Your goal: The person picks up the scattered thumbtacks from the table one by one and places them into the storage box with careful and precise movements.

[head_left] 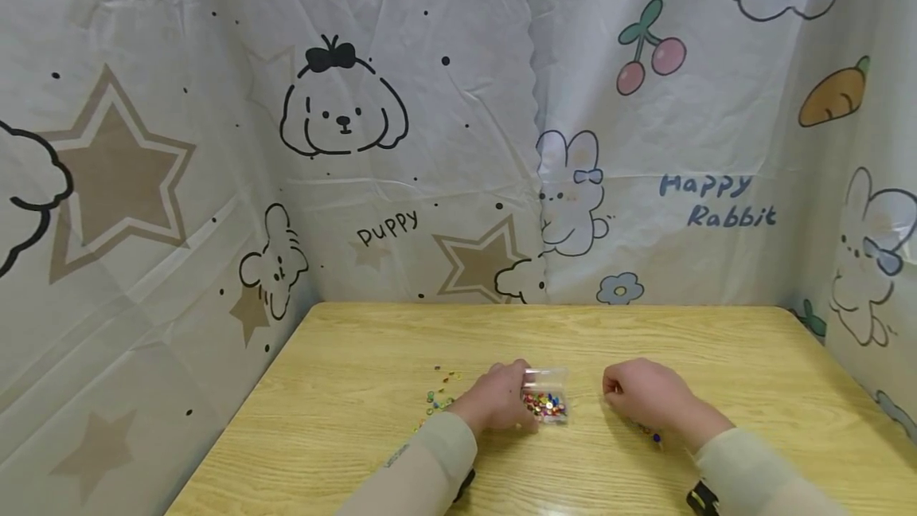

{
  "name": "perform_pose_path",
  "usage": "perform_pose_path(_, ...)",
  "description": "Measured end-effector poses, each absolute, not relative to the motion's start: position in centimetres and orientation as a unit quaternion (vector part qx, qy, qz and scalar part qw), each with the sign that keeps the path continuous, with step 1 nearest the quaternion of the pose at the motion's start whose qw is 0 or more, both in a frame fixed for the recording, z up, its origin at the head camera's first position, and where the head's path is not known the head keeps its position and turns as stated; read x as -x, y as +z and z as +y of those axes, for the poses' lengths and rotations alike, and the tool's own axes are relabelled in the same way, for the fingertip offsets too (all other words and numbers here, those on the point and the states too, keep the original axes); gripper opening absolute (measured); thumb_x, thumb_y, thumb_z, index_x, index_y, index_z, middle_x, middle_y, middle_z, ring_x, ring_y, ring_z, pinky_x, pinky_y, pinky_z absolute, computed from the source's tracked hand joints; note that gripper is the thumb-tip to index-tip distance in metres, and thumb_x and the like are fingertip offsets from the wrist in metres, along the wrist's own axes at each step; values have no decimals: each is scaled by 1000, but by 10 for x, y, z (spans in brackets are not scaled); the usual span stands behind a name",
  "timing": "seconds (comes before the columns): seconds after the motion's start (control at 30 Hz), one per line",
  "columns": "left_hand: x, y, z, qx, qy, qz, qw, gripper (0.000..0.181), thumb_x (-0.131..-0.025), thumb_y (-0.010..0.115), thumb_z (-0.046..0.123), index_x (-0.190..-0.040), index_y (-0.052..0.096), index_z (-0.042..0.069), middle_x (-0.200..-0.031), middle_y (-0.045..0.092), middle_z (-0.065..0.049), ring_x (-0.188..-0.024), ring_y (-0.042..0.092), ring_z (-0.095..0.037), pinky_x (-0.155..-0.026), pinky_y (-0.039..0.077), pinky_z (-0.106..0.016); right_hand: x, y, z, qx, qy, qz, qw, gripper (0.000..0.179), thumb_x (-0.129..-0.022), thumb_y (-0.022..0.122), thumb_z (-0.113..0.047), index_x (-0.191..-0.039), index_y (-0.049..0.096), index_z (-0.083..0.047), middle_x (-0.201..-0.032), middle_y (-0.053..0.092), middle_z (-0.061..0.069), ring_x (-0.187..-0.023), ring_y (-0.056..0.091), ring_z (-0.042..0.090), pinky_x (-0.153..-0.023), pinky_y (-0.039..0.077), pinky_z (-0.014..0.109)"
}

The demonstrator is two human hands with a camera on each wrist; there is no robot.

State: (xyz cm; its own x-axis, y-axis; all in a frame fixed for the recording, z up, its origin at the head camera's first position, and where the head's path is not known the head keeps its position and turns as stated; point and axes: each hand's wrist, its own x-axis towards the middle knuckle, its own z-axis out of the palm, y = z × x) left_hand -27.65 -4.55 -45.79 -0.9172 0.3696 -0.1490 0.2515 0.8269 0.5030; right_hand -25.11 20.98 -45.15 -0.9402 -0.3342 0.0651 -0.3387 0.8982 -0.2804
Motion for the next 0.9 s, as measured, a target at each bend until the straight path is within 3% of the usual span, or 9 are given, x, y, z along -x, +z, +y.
perform_pose_path(0.43, 280, -461, -46, -170, 250, 946, 117, 76, -69, 96, 29, -132, 55, 13, -109, 56, -3, -94, 54, -19, -83, 50, -40, 249, -451, 164, -247, 153, -956, 35, 19, -90, 69, -15, -76, 63, -26, -70, 53, -18, -62, 46, 4, -61, 44, 30)
perform_pose_path(0.9, 278, -459, -45, -174, 242, 947, 116, 75, -70, 95, 29, -131, 56, 12, -108, 57, -2, -94, 54, -18, -82, 50, -38, 247, -453, 158, -245, 143, -958, 44, 15, -87, 72, -13, -78, 68, -24, -75, 61, -16, -65, 52, 3, -63, 49, 32)
